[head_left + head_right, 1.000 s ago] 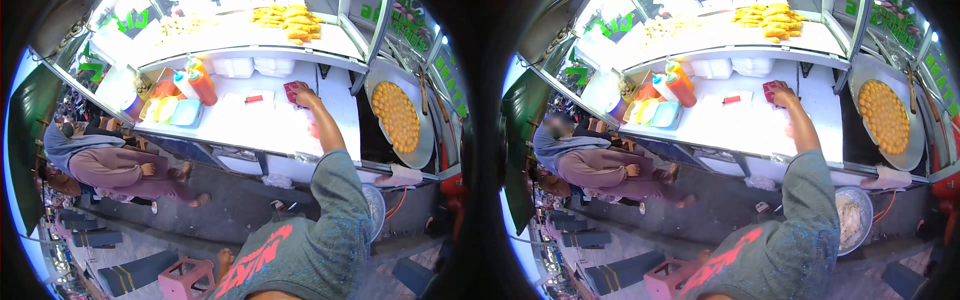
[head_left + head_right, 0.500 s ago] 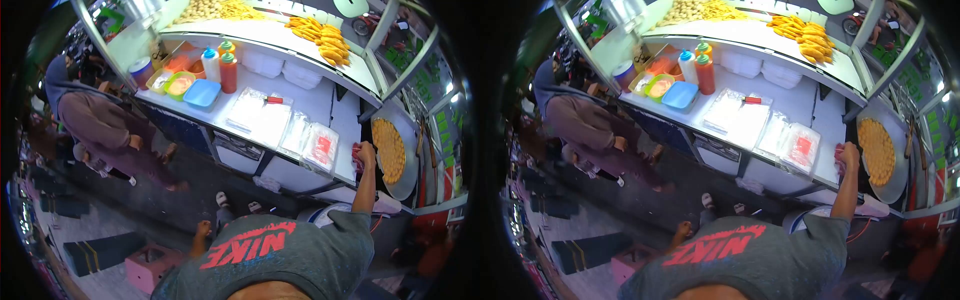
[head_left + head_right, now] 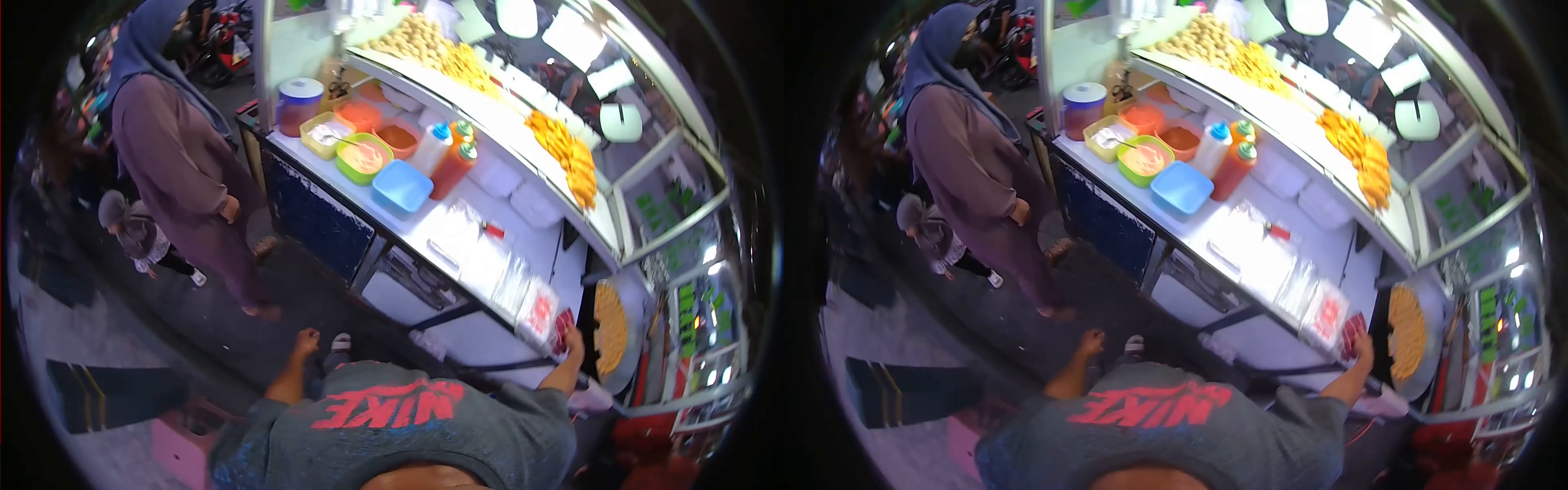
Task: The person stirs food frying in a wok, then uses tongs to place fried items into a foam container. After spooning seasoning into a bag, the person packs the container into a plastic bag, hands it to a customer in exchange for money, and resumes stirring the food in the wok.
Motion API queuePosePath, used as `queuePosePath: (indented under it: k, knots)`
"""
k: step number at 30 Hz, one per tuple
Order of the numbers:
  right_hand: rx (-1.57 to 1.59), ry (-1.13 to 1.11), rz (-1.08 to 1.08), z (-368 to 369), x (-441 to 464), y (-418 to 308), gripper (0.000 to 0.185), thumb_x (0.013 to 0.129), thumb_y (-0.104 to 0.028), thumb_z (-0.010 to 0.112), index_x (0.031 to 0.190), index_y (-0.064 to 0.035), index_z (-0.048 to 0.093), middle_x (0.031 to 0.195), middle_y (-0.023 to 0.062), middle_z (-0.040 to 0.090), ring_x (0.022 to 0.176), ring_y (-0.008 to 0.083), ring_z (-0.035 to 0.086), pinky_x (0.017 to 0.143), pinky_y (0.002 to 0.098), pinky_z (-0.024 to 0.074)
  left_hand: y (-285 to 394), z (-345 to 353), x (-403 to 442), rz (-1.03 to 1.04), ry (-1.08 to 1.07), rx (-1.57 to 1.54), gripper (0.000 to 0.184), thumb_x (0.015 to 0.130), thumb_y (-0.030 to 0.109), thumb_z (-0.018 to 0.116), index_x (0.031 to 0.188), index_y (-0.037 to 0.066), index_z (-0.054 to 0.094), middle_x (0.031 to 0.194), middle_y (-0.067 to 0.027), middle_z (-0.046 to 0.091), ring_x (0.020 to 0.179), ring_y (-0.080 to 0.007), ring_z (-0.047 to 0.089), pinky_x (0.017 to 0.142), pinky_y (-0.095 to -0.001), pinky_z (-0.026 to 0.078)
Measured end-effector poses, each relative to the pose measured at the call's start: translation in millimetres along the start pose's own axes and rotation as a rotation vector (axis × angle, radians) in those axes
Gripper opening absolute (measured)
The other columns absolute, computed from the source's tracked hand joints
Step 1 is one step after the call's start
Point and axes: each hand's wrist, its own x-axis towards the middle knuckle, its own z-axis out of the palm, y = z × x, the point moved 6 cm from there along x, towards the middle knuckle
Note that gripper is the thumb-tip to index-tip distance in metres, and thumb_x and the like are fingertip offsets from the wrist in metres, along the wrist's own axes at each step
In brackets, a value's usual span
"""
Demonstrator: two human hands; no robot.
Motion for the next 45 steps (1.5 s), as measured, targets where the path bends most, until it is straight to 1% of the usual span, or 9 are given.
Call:
queuePosePath:
  k: [3, 6, 8, 11, 14, 16, 21, 30, 45]
  knots:
    - [0.152, 0.578, 0.004, -47.3, -56.9, -79.9, 0.036, 0.089, -0.016, 0.048, 0.121, -0.0047, 0.057, 0.123, 0.0176, 0.057, 0.116, 0.0331, 0.052, 0.098, 0.0374, 0.0384, -26.6, -6.3, 32.7, 0.303, -0.093, 0.54, 0.034, 0.089, 0.028, 0.054, 0.085, -0.003, 0.066, 0.071, -0.0155, 0.065, 0.062, -0.022, 0.065, 0.06, -0.0385, 0.052]
    - [0.29, 0.854, -0.324, -96.1, -120.2, -197.5, 0.025, 0.088, -0.012, 0.054, 0.108, 0.0004, 0.062, 0.101, 0.0159, 0.066, 0.094, 0.0294, 0.063, 0.083, 0.0356, 0.0467, -26.7, -20.7, 20.0, -0.168, -0.364, 0.397, 0.038, 0.089, 0.032, 0.052, 0.077, -0.001, 0.067, 0.072, -0.0162, 0.066, 0.065, -0.0265, 0.065, 0.065, -0.0409, 0.052]
    - [0.588, 0.765, -0.301, -89.8, -159.9, -266.6, 0.019, 0.084, -0.005, 0.057, 0.1, 0.0019, 0.064, 0.089, 0.0141, 0.068, 0.079, 0.0243, 0.065, 0.075, 0.0334, 0.0498, -30.7, -24.1, 26.7, -0.184, -0.4, 0.421, 0.04, 0.09, 0.033, 0.051, 0.076, -0.001, 0.067, 0.07, -0.0164, 0.065, 0.064, -0.0282, 0.065, 0.065, -0.0418, 0.051]
    - [0.63, 0.787, -0.797, -39.2, -214.9, -348.1, 0.013, 0.086, -0.006, 0.057, 0.093, 0.0013, 0.065, 0.084, 0.0113, 0.068, 0.07, 0.0148, 0.063, 0.068, 0.0318, 0.0499, -29.1, -10.9, 57.1, 0.86, -0.335, 0.845, 0.039, 0.092, 0.032, 0.049, 0.08, 0.001, 0.068, 0.067, -0.0159, 0.065, 0.063, -0.029, 0.065, 0.066, -0.0419, 0.051]
    - [0.844, 0.157, -0.739, 56.9, -262.0, -433.5, 0.023, 0.086, -0.004, 0.051, 0.106, -0.001, 0.062, 0.082, 0.0115, 0.067, 0.069, 0.0163, 0.064, 0.06, 0.029, 0.0505, -0.2, -14.5, 71.6, 0.141, -0.416, 0.558, 0.027, 0.09, 0.025, 0.051, 0.088, 0.003, 0.067, 0.076, -0.0158, 0.066, 0.07, -0.026, 0.066, 0.069, -0.0428, 0.051]
    - [0.459, 0.116, -0.962, 111.2, -296.8, -467.5, 0.032, 0.083, -0.003, 0.057, 0.115, -0.008, 0.061, 0.082, 0.01, 0.068, 0.07, 0.0132, 0.063, 0.065, 0.0289, 0.0514, 0.8, -2.2, 86.8, 0.25, -0.339, 0.555, 0.02, 0.085, 0.021, 0.056, 0.093, 0.005, 0.066, 0.085, -0.0168, 0.066, 0.077, -0.026, 0.066, 0.073, -0.0426, 0.05]
    - [0.564, -0.376, -0.736, 159.3, -321.1, -453.3, 0.038, 0.082, -0.005, 0.061, 0.12, -0.01, 0.059, 0.077, 0.0089, 0.066, 0.066, 0.011, 0.063, 0.059, 0.0269, 0.0494, 12.5, 39.4, 92.7, 0.45, -0.228, 0.606, 0.029, 0.074, 0.016, 0.067, 0.101, 0.007, 0.066, 0.097, -0.0191, 0.065, 0.092, -0.0286, 0.064, 0.081, -0.0401, 0.05]
    - [0.839, 0.187, -0.327, 100.6, -278.4, -376.2, 0.054, 0.077, -0.009, 0.067, 0.129, -0.0104, 0.051, 0.078, 0.0038, 0.06, 0.051, 0.0083, 0.051, 0.05, 0.0245, 0.0427, 69.1, 41.8, 26.8, 0.417, -0.129, 0.569, 0.045, 0.068, 0.018, 0.074, 0.11, 0.007, 0.063, 0.098, -0.0173, 0.067, 0.095, -0.0325, 0.064, 0.082, -0.0389, 0.05]
    - [0.794, 0.001, -0.564, 69.3, -298.3, -423.7, 0.064, 0.08, -0.008, 0.064, 0.138, -0.009, 0.038, 0.056, 0.0094, 0.056, 0.049, 0.0169, 0.055, 0.051, 0.0305, 0.0436, 59.6, 29.5, -25.7, 0.193, -0.17, 0.519, 0.032, 0.08, 0.035, 0.067, 0.072, 0.004, 0.07, 0.066, -0.0121, 0.067, 0.067, -0.0258, 0.067, 0.065, -0.0383, 0.05]
